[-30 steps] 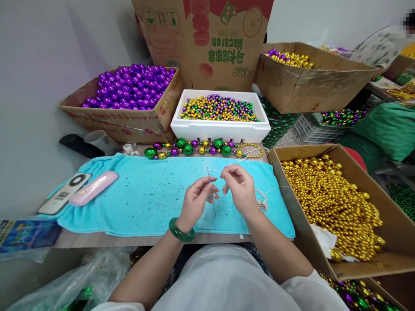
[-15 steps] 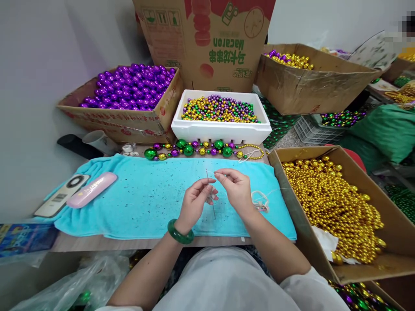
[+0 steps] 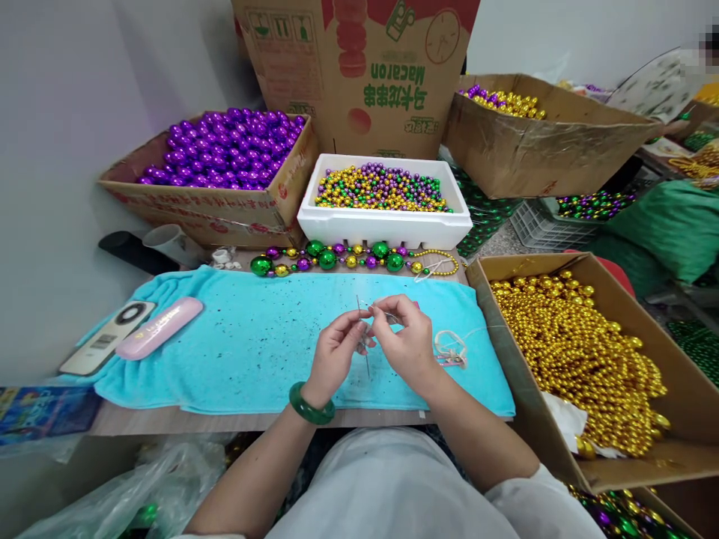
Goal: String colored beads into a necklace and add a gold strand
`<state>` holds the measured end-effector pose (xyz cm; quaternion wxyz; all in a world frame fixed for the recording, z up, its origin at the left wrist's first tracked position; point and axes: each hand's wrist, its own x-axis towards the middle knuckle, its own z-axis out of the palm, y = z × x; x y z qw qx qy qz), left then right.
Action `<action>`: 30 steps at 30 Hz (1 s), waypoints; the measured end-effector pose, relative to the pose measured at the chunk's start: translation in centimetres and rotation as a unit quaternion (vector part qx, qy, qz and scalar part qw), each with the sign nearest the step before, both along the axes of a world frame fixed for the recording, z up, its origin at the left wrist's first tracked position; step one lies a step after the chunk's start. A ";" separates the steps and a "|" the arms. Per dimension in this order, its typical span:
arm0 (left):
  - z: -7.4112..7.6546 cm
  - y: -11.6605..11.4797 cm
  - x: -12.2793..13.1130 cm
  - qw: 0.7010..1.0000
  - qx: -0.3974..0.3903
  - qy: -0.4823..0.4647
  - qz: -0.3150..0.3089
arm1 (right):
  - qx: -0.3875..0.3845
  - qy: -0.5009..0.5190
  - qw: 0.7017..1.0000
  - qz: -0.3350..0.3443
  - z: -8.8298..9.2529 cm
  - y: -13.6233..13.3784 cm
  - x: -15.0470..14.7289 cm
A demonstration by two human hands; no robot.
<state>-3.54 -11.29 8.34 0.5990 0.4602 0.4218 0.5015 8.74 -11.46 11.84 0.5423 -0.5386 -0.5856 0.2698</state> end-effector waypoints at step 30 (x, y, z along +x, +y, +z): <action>-0.8 -0.6 0.3 0.982 0.096 0.163 0.010 | -0.007 -0.039 0.999 0.010 -0.2 0.4 0.7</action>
